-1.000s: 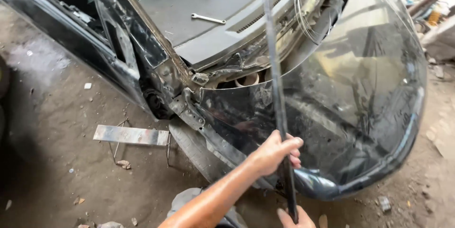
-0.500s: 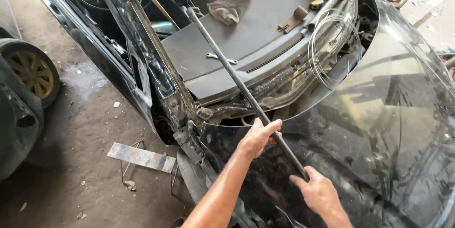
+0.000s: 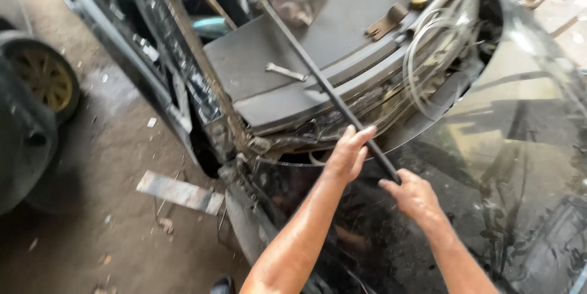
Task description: Using a heat gun and pry tools to repair or adjust the windshield area of a vehicle.
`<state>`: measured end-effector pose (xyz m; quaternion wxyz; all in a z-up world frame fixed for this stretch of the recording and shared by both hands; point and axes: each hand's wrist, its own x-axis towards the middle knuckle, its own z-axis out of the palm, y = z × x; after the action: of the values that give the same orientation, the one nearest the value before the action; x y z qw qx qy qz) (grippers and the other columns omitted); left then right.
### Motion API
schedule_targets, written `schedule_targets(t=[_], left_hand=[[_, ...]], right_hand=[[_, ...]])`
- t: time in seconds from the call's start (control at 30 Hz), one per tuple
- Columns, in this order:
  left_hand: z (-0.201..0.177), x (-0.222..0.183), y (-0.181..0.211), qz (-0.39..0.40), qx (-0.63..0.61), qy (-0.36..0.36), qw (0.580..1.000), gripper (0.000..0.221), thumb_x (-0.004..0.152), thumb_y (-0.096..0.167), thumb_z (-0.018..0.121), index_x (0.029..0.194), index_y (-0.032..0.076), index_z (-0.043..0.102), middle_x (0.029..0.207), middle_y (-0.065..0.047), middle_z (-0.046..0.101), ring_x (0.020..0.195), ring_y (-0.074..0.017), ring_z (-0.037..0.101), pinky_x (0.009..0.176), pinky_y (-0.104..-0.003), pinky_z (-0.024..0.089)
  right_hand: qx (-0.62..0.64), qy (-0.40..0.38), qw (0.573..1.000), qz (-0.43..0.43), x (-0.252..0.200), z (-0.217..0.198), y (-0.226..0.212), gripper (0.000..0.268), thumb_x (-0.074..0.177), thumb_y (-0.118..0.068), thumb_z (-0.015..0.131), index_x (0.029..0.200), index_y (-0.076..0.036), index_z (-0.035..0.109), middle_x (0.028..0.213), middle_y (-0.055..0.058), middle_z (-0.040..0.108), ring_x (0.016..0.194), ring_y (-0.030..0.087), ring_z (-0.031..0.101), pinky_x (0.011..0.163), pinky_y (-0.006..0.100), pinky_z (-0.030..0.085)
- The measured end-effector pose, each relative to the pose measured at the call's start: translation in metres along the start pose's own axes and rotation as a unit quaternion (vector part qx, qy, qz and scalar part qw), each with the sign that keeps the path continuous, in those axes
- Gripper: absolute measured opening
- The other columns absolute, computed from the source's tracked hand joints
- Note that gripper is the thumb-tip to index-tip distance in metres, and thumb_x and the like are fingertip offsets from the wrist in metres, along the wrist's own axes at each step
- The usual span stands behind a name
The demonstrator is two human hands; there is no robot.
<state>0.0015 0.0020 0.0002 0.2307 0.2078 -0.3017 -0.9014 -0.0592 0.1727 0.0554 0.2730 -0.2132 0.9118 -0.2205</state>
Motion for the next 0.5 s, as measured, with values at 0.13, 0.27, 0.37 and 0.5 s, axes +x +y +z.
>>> schedule_targets(t=[0.13, 0.27, 0.37, 0.5], left_hand=[[0.024, -0.004, -0.001, 0.044, -0.007, 0.02, 0.999, 0.039, 0.087, 0.029, 0.072, 0.118, 0.01, 0.059, 0.128, -0.007, 0.062, 0.134, -0.0202, 0.047, 0.116, -0.047, 0.02], [0.025, 0.001, -0.025, 0.056, 0.073, -0.016, 0.996, 0.05, 0.097, 0.034, 0.077, 0.123, -0.003, 0.058, 0.119, -0.013, 0.059, 0.117, -0.0252, 0.053, 0.1, -0.042, 0.041], [0.032, -0.012, -0.026, 0.067, 0.118, -0.067, 0.988, 0.064, 0.095, 0.04, 0.075, 0.137, -0.005, 0.061, 0.129, -0.016, 0.068, 0.12, -0.0246, 0.064, 0.102, -0.037, 0.051], [0.04, -0.043, -0.005, 0.073, 0.19, -0.089, 0.975, 0.067, 0.093, 0.044, 0.073, 0.133, -0.01, 0.065, 0.122, -0.022, 0.073, 0.113, -0.0292, 0.07, 0.098, -0.041, 0.057]], right_hand=[[-0.035, -0.016, 0.999, 0.009, 0.014, -0.007, -0.003, 0.044, 0.086, -0.046, 0.075, 0.102, -0.005, 0.072, 0.071, 0.019, 0.071, 0.066, 0.036, 0.071, 0.066, 0.049, 0.057], [-0.174, 0.073, 0.976, -0.112, 0.04, 0.002, 0.019, 0.05, 0.089, -0.051, 0.075, 0.11, -0.006, 0.073, 0.094, 0.023, 0.073, 0.092, 0.041, 0.07, 0.083, 0.052, 0.054], [-0.25, 0.103, 0.951, -0.148, 0.046, 0.007, 0.031, 0.054, 0.093, -0.053, 0.073, 0.112, -0.003, 0.072, 0.106, 0.026, 0.072, 0.103, 0.044, 0.068, 0.088, 0.055, 0.053], [-0.31, 0.156, 0.922, -0.171, 0.052, 0.009, 0.046, 0.054, 0.1, -0.051, 0.068, 0.12, -0.001, 0.068, 0.112, 0.027, 0.071, 0.105, 0.046, 0.068, 0.088, 0.057, 0.053]])
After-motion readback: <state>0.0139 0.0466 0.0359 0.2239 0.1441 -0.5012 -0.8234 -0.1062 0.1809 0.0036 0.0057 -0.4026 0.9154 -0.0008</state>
